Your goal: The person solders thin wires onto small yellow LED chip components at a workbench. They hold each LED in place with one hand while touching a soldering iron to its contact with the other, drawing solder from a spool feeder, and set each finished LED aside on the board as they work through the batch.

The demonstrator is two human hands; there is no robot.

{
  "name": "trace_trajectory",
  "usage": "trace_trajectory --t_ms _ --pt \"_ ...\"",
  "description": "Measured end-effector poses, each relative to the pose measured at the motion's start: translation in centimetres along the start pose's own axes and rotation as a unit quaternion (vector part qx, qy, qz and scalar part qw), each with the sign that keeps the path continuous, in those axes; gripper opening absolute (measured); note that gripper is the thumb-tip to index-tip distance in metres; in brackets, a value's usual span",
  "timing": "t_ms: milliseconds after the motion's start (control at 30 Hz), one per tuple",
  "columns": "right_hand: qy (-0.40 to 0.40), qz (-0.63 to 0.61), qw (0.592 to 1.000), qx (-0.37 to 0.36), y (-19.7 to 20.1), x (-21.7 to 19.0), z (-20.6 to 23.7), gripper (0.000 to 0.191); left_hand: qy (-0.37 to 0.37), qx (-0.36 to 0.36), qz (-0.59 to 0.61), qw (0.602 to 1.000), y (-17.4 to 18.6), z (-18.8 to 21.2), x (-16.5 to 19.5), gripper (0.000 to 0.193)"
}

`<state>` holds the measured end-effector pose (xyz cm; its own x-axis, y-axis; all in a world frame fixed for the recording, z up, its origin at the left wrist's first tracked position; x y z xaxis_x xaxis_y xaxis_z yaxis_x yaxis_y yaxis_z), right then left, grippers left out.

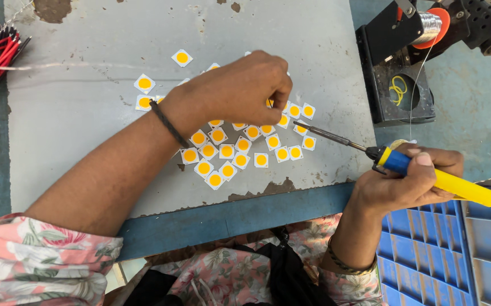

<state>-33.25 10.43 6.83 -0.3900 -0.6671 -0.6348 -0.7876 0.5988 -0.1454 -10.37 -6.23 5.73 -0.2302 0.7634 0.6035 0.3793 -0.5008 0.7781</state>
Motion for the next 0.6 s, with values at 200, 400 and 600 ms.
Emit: trace_trajectory --t_ms 200,400,600 --pt "-0.016 -0.014 1.0 -0.005 -0.1 0.4 0.2 0.029 0.013 -0.019 0.004 1.0 -1.0 0.0 0.6 0.008" --pt "-0.018 -0.009 0.999 -0.026 -0.4 0.5 0.3 0.028 0.039 -0.042 -0.004 0.998 -1.5 -0.1 0.5 0.008" --pt "-0.015 0.015 0.999 -0.027 -0.5 0.2 0.4 0.028 0.071 -0.06 -0.012 0.996 -1.9 -0.1 0.3 0.007"
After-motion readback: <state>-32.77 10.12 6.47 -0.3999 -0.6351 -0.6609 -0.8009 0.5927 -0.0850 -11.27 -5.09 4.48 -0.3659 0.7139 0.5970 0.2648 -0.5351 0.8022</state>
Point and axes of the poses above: each hand's wrist, its own z-axis away from the middle knuckle, its own y-axis out of the back of the hand, x = y × z, the point moved 10 cm from there along -z, towards the middle knuckle, and after that the axes turned 10 degrees about -x, right-handed, at the moved point
